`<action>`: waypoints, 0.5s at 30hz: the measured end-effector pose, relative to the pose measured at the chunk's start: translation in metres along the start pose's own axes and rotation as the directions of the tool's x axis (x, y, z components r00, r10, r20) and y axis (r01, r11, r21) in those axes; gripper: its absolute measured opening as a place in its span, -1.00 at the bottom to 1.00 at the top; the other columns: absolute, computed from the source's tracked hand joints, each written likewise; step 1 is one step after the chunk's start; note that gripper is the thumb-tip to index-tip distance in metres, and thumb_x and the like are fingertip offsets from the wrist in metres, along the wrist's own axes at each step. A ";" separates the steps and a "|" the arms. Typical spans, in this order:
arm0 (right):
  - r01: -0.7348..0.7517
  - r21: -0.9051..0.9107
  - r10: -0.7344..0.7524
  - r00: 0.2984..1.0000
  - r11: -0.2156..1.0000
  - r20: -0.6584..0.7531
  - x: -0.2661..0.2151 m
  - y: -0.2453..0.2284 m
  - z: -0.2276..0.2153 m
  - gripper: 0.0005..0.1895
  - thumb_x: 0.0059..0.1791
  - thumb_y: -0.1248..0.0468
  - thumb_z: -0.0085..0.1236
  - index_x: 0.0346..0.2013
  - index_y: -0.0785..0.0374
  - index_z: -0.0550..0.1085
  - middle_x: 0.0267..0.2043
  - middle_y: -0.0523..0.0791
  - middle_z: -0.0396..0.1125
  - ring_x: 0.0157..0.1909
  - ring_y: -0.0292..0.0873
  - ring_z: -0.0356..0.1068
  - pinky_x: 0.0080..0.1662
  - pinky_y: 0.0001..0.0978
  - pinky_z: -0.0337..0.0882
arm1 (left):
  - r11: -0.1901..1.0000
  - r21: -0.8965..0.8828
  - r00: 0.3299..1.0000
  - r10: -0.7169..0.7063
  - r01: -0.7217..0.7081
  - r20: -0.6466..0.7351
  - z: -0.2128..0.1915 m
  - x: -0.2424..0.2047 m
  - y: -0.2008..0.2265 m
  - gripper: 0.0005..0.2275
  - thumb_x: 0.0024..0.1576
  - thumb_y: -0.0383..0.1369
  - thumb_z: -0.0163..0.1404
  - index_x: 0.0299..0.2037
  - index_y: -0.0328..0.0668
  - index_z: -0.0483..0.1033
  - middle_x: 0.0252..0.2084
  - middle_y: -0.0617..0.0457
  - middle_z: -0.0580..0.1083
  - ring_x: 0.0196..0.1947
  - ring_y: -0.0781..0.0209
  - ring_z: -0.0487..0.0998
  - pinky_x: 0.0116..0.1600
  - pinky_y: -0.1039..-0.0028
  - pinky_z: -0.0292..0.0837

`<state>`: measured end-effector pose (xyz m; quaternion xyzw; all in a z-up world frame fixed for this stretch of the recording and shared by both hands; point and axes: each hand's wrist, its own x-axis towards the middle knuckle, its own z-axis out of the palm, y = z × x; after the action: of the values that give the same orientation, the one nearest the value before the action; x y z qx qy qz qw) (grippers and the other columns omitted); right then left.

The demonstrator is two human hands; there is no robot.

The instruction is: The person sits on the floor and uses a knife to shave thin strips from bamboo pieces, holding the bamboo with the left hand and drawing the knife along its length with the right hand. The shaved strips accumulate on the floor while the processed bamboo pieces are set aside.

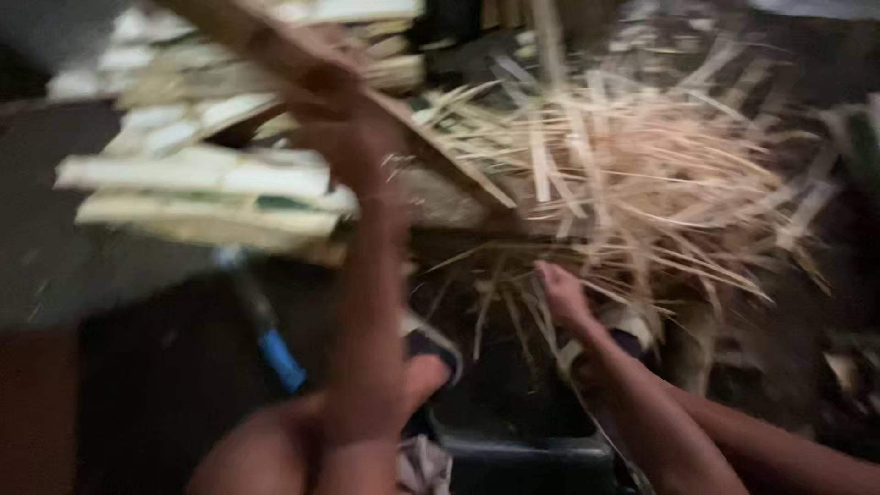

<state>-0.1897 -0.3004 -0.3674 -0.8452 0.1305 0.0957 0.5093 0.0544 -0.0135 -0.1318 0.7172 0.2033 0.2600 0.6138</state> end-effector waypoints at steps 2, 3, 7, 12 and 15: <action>-0.242 0.128 0.234 0.969 0.962 0.074 0.005 0.022 0.000 -0.40 0.11 -0.20 -0.17 0.10 0.25 0.40 -0.14 -0.24 0.39 -0.15 -0.16 0.42 -0.16 -0.13 0.42 | 0.966 -0.002 0.904 -0.241 0.258 0.353 0.013 -0.058 -0.069 -0.30 0.13 0.13 0.04 0.02 -0.61 0.32 -0.34 -0.41 0.40 -0.34 -0.07 0.31 -0.20 -0.01 0.37; -0.248 0.100 0.246 0.969 0.964 0.029 0.006 0.027 0.015 -0.43 0.13 -0.18 -0.15 -0.07 0.30 0.44 -0.32 -0.18 0.30 -0.28 -0.14 0.30 -0.24 -0.12 0.33 | 0.929 0.167 0.839 -0.371 0.332 0.398 0.018 -0.084 -0.094 -0.35 0.19 0.14 0.01 -0.19 -0.59 0.38 -0.33 -0.20 0.39 -0.37 0.04 0.36 -0.22 0.03 0.36; -0.233 0.071 0.232 0.972 0.970 0.026 -0.004 0.030 0.014 -0.36 0.23 -0.16 -0.23 -0.43 0.34 0.32 -0.55 -0.14 0.09 -0.47 -0.18 0.07 -0.37 -0.18 0.14 | 0.906 0.036 0.902 -0.423 0.421 0.090 0.032 -0.093 -0.158 -0.53 0.11 -0.06 0.12 -0.16 -0.51 0.52 -0.27 -0.19 0.54 -0.30 -0.01 0.57 -0.12 0.10 0.44; -0.226 0.217 0.228 0.973 0.950 0.014 -0.005 0.034 0.016 -0.44 0.18 -0.12 -0.17 -0.43 0.29 0.37 -0.53 -0.15 0.16 -0.47 -0.23 0.10 -0.38 -0.23 0.14 | 0.912 0.035 0.787 -0.333 0.409 -0.520 -0.030 0.035 -0.214 -0.49 0.00 -0.37 0.08 0.14 -0.49 0.28 -0.10 -0.29 0.48 -0.18 -0.13 0.57 -0.04 0.10 0.53; -0.138 0.066 0.143 0.987 0.988 -0.077 -0.005 0.039 0.017 -0.46 0.17 -0.11 -0.16 -0.41 0.29 0.38 -0.51 -0.14 0.22 -0.44 -0.27 0.15 -0.36 -0.28 0.24 | 0.858 0.026 0.752 -0.435 0.513 -0.495 -0.077 0.112 -0.230 -0.28 0.01 -0.48 -0.02 0.42 -0.46 -0.05 0.02 -0.33 0.39 -0.13 -0.13 0.62 -0.08 0.19 0.71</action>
<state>-0.2070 -0.3023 -0.4066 -0.8213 0.2133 0.0925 0.5210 0.1006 0.1517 -0.3360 0.6032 0.5421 0.2446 0.5314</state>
